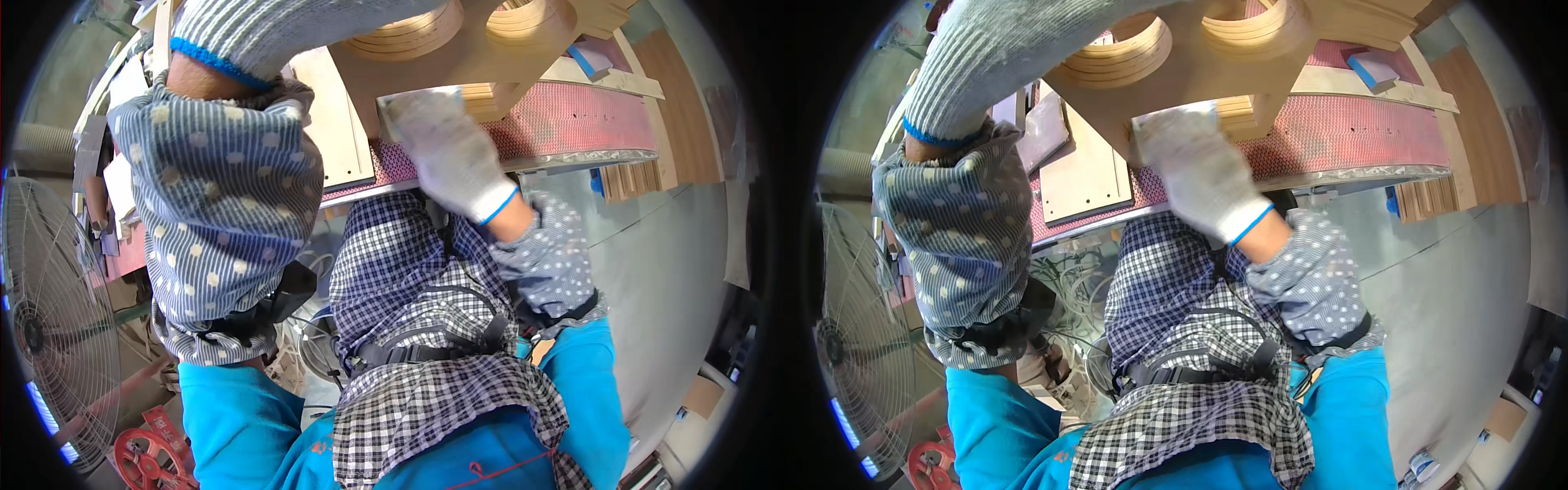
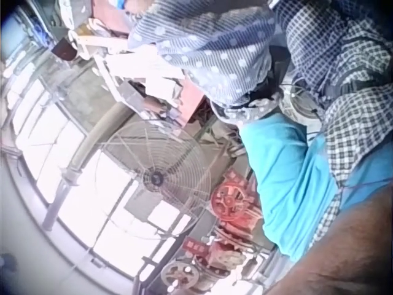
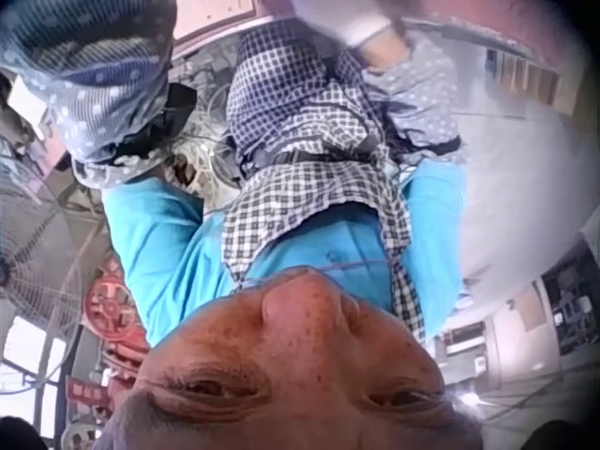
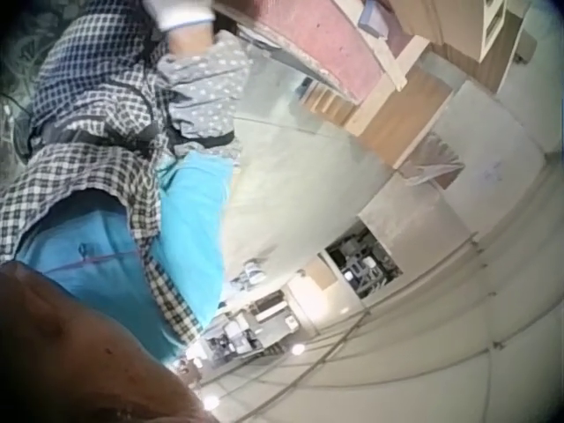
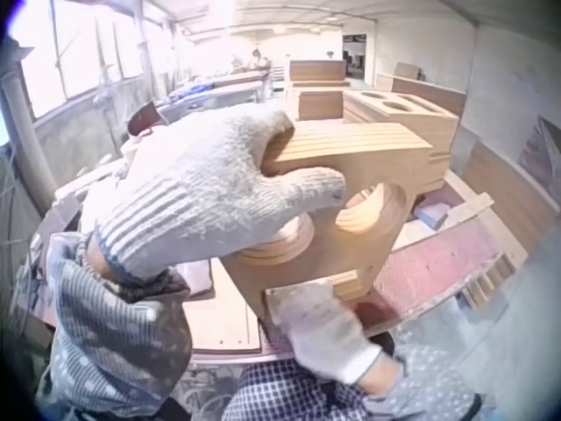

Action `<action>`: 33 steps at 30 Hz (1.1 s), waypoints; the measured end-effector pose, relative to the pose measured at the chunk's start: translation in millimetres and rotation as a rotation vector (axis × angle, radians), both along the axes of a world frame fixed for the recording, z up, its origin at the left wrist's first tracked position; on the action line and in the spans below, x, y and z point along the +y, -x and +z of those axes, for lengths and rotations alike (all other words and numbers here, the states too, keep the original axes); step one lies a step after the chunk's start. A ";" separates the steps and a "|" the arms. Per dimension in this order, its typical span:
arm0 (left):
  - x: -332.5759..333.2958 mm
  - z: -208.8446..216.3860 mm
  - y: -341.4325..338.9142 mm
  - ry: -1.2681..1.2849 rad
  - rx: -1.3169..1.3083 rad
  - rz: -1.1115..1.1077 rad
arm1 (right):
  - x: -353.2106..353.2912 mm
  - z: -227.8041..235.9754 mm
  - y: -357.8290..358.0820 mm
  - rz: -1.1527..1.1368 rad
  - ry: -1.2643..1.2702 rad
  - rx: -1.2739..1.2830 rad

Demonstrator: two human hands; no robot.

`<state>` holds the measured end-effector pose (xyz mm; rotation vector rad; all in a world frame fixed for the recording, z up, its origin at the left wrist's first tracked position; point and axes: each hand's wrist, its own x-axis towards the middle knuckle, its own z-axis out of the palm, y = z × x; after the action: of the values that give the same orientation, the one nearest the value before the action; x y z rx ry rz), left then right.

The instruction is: Sanding the surfaces and internal holes of wooden box structures using a sandpaper block.

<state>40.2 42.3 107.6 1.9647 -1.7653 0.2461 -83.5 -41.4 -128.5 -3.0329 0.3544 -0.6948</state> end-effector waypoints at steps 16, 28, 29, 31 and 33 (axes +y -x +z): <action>7.7 -13.3 4.6 0.036 -0.003 -0.115 | 6.1 1.0 5.0 -0.024 0.079 -0.149; -18.8 18.1 32.0 -0.182 0.247 0.262 | -6.7 9.9 3.8 -0.448 -0.335 0.133; -18.9 4.4 18.4 -0.101 0.157 0.106 | 0.4 -10.4 4.8 -0.401 -0.123 -0.003; -5.0 -3.7 4.9 0.026 0.004 -0.056 | 41.5 -12.1 -4.2 -0.348 0.594 -0.041; -6.9 -15.8 7.8 0.059 0.001 -0.106 | 17.7 -13.0 -5.0 -0.196 0.066 -0.198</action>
<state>32.4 35.4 91.8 1.8241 -1.8343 0.2584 -78.5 -23.7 -141.5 -2.9798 0.6400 -1.0277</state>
